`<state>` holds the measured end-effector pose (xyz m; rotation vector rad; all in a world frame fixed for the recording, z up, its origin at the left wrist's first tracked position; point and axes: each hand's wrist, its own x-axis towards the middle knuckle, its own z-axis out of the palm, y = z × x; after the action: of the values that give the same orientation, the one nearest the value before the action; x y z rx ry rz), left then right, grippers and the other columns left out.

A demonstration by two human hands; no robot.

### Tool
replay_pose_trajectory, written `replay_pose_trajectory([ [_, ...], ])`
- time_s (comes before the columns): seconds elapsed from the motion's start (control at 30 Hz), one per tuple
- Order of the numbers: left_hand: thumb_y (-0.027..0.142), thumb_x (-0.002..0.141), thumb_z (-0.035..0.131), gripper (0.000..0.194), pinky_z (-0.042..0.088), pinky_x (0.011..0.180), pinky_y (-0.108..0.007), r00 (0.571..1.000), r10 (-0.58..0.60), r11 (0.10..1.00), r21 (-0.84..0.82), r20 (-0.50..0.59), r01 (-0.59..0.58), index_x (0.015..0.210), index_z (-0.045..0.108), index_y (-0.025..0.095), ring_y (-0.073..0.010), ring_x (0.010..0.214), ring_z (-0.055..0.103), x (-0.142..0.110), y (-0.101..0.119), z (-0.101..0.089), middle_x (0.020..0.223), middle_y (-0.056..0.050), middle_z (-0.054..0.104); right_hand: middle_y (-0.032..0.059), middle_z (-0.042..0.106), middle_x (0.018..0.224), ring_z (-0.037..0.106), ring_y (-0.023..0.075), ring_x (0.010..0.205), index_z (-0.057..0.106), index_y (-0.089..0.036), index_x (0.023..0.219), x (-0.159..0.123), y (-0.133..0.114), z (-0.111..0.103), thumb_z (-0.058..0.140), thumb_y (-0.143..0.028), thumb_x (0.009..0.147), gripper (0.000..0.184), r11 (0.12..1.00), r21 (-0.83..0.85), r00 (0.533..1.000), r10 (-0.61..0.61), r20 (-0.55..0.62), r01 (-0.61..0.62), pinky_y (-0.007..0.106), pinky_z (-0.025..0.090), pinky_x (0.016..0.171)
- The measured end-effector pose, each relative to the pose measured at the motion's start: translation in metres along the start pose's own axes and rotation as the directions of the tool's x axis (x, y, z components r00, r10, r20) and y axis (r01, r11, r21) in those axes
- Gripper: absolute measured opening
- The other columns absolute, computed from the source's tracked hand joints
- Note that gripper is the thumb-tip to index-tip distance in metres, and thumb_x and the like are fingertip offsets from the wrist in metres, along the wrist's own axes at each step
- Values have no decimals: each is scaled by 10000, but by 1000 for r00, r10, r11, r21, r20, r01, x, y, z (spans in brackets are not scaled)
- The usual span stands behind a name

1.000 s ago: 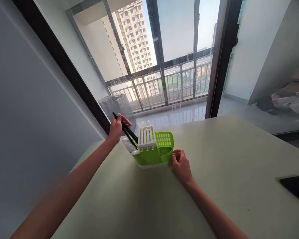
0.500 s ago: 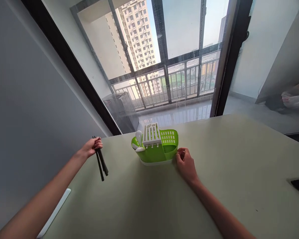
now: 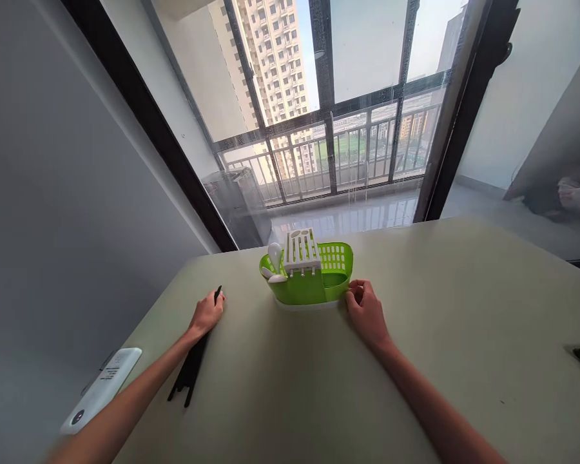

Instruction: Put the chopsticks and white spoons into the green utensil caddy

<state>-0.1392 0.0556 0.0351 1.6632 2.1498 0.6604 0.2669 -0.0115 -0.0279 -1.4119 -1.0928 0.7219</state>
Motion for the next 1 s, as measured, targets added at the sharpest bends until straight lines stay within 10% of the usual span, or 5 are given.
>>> replay_pose_trajectory([
  [0.3,380,909,466,273,462,997,-439,933,353,912,250,-72,-326,1071,571,188,-314,1080,620,-11,-11,20,1092,-153,661,7,655,757,580,190,657,488,-241,945,-1,-2,-2,495,-422,832,213,1000,-18,1000,13,14,-13,307,429,652],
  [0.6,421,954,470,364,349,1086,-561,873,463,851,353,-152,-389,1232,560,203,-377,1266,465,-21,-8,25,1324,-184,519,3,634,727,545,185,625,489,-239,930,-2,-6,-3,496,-428,832,213,1000,-25,1000,12,10,-11,308,418,636],
  [0.9,517,986,495,661,233,1196,-585,547,828,561,173,-125,-810,1541,244,262,-351,1546,150,-54,106,0,1687,-167,111,4,655,767,562,183,647,487,-243,947,-3,-4,-3,495,-418,845,203,999,-46,1000,23,18,-23,304,420,651],
  [1.0,556,1033,357,594,217,1229,-539,557,825,564,65,-102,-823,1548,296,267,-306,1562,129,-48,145,2,1710,-117,60,4,650,762,557,183,644,490,-241,947,-3,-4,-3,498,-423,845,209,999,-44,1000,19,17,-18,302,416,643],
])
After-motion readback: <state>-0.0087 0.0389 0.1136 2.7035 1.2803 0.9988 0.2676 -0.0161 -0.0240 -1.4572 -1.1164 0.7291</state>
